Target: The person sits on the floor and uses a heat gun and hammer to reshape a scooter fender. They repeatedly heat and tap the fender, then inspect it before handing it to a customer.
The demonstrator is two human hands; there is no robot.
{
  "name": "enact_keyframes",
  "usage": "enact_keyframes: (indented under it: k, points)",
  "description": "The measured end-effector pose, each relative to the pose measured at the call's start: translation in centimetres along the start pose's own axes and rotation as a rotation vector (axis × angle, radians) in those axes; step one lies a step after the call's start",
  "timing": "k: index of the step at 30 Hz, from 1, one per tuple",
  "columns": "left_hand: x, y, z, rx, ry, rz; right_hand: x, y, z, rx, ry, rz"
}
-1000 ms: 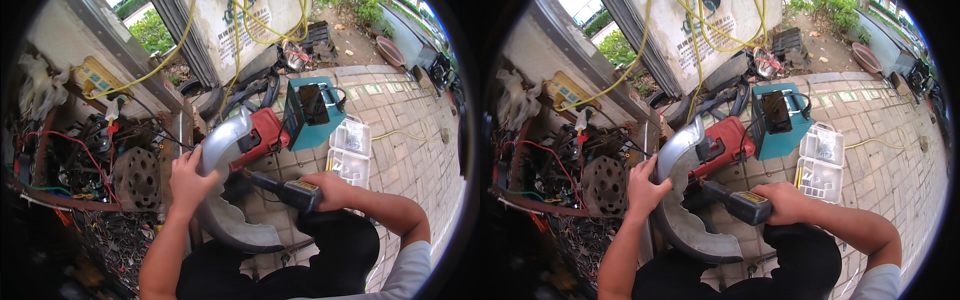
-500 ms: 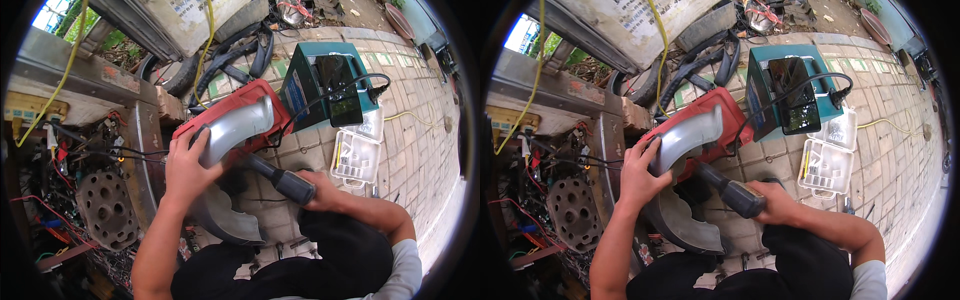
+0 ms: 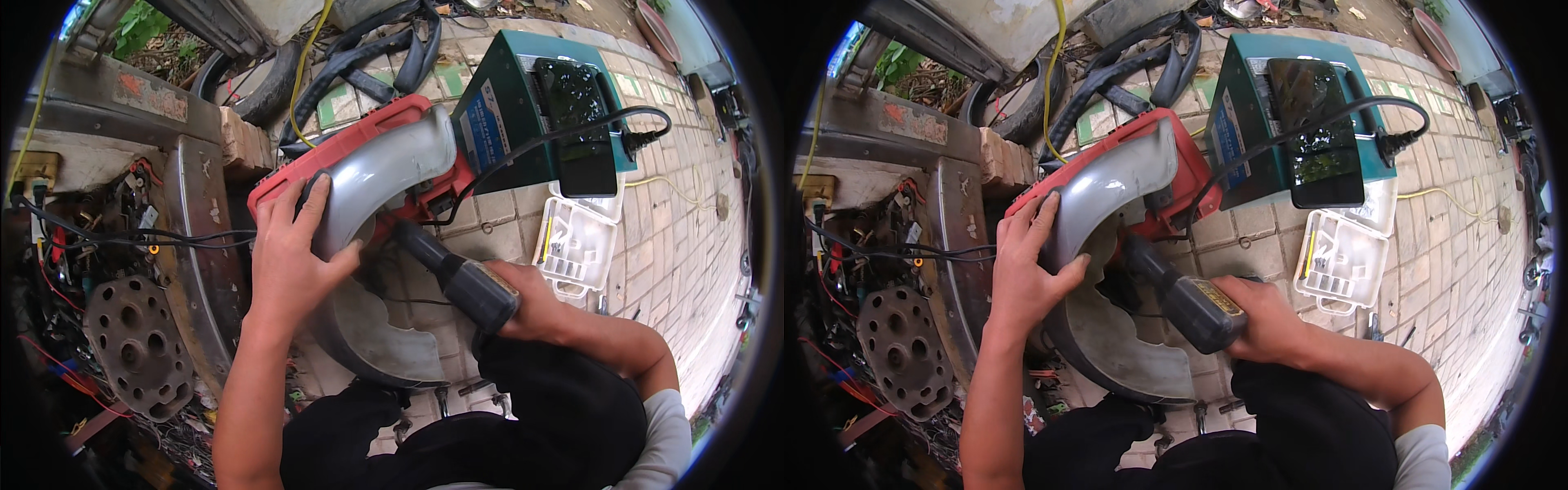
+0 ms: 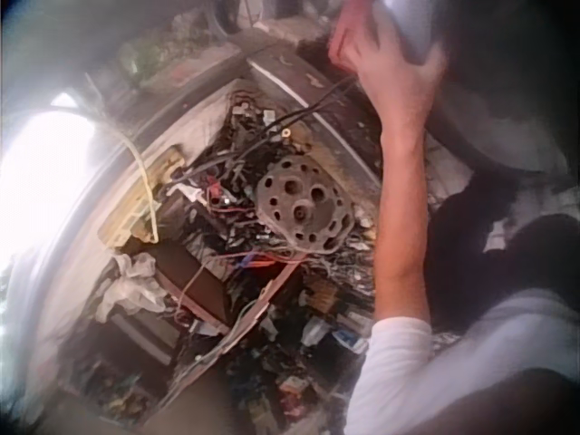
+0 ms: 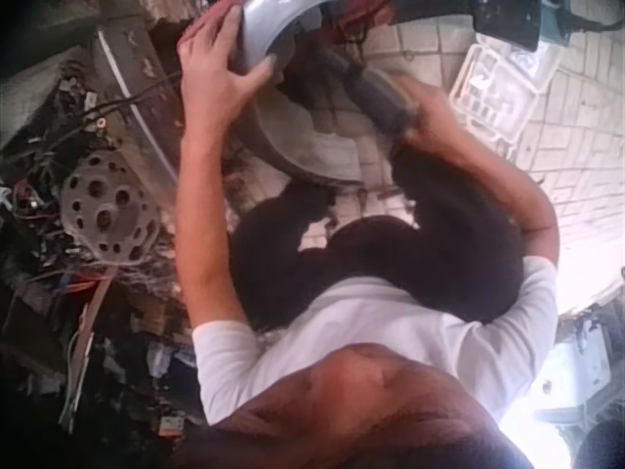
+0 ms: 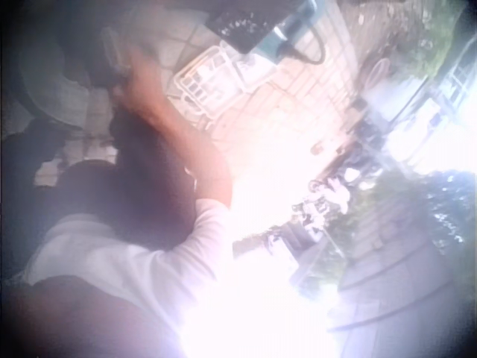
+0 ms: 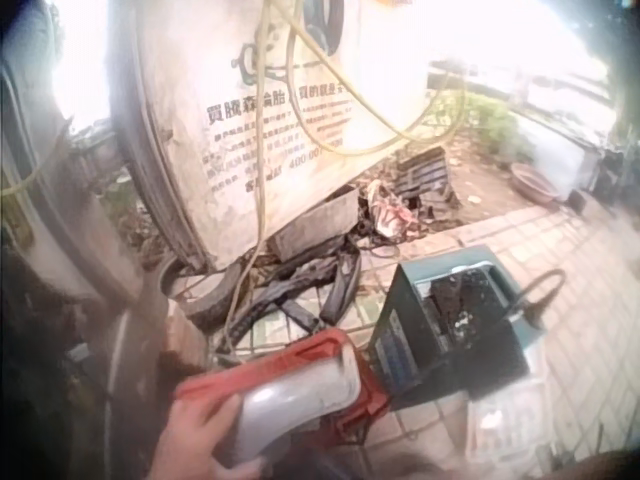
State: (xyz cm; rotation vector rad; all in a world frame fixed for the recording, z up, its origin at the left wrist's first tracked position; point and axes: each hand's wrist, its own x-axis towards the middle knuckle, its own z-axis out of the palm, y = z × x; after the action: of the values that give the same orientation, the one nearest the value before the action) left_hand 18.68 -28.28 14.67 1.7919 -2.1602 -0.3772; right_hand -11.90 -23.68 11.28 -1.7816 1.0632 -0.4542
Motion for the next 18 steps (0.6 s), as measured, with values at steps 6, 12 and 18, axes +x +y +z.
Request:
enact_keyframes:
  k: [6,12,18]
  points:
    - [-0.3,0.7,0.8,0.012,-0.023,-0.039,0.7,-0.1,-1.1,-0.055,-0.041,0.051]
    - [-0.6,0.7,1.0,0.029,0.02,-0.029,1.6,-0.1,-3.0,-0.079,-0.103,0.037]
    - [-0.6,0.5,1.2,0.02,0.062,0.018,3.0,-0.5,-4.7,-0.174,-0.189,-0.019]
